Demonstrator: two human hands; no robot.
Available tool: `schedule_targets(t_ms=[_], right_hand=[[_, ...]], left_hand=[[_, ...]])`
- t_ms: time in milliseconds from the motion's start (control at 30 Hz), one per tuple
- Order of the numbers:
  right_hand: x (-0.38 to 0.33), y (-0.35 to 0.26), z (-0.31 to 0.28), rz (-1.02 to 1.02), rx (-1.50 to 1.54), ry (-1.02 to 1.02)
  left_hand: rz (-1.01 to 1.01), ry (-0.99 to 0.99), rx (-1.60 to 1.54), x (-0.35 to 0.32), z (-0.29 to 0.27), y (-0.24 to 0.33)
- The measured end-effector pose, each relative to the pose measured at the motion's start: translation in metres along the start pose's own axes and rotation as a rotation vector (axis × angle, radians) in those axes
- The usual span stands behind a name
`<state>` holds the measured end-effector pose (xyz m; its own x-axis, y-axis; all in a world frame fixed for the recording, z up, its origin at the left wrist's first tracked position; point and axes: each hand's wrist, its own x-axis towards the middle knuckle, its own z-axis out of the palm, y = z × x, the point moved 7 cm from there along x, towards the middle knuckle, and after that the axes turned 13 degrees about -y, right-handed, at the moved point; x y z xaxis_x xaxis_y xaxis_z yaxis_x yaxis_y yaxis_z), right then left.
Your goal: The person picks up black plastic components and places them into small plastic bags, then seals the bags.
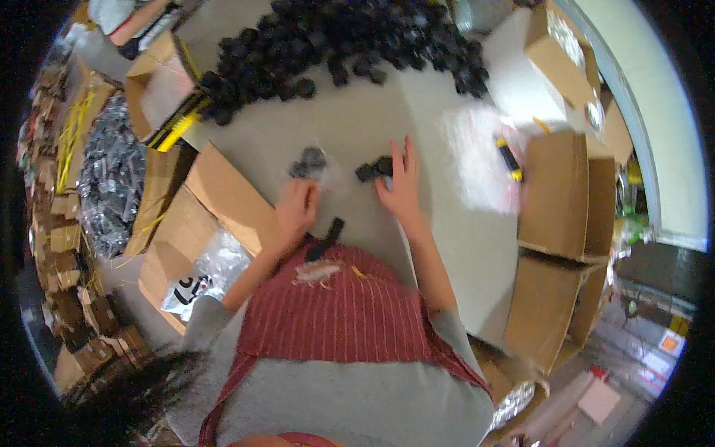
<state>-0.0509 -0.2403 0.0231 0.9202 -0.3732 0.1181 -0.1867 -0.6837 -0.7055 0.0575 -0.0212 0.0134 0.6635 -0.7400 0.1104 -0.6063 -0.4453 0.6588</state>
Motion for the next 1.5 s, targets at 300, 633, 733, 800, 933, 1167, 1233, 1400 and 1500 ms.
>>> schedule_targets(t_ms=[300, 633, 733, 800, 933, 1167, 1233, 1400, 1500], right_hand=[[-0.014, 0.005, -0.005, 0.143, -0.087, -0.105], [-0.009, -0.025, 0.024, 0.186, -0.245, -0.099], [-0.014, -0.015, 0.028, 0.143, -0.247, -0.189], [-0.020, -0.007, 0.025, 0.148, -0.184, -0.224], [-0.038, -0.007, 0.010, 0.174, -0.123, -0.281], [-0.072, -0.063, 0.006, 0.184, -0.021, -0.336], [-0.069, -0.061, 0.014, 0.156, -0.091, -0.281], [-0.058, -0.047, 0.033, 0.235, -0.166, -0.309], [-0.053, -0.030, 0.042, 0.223, 0.204, -0.429]], left_hand=[[0.302, -0.017, 0.118, -0.009, 0.001, 0.016], [0.221, 0.076, 0.175, -0.039, -0.017, 0.047], [0.201, 0.026, 0.218, -0.045, -0.016, 0.044], [0.093, 0.010, 0.150, -0.047, -0.014, 0.034], [0.036, -0.004, 0.084, -0.047, -0.013, 0.028], [0.040, -0.055, -0.011, -0.033, -0.003, 0.046], [0.047, -0.085, -0.007, -0.030, 0.002, 0.050], [0.265, -0.108, 0.080, -0.031, 0.009, 0.070], [0.249, -0.062, 0.004, -0.027, 0.010, 0.068]])
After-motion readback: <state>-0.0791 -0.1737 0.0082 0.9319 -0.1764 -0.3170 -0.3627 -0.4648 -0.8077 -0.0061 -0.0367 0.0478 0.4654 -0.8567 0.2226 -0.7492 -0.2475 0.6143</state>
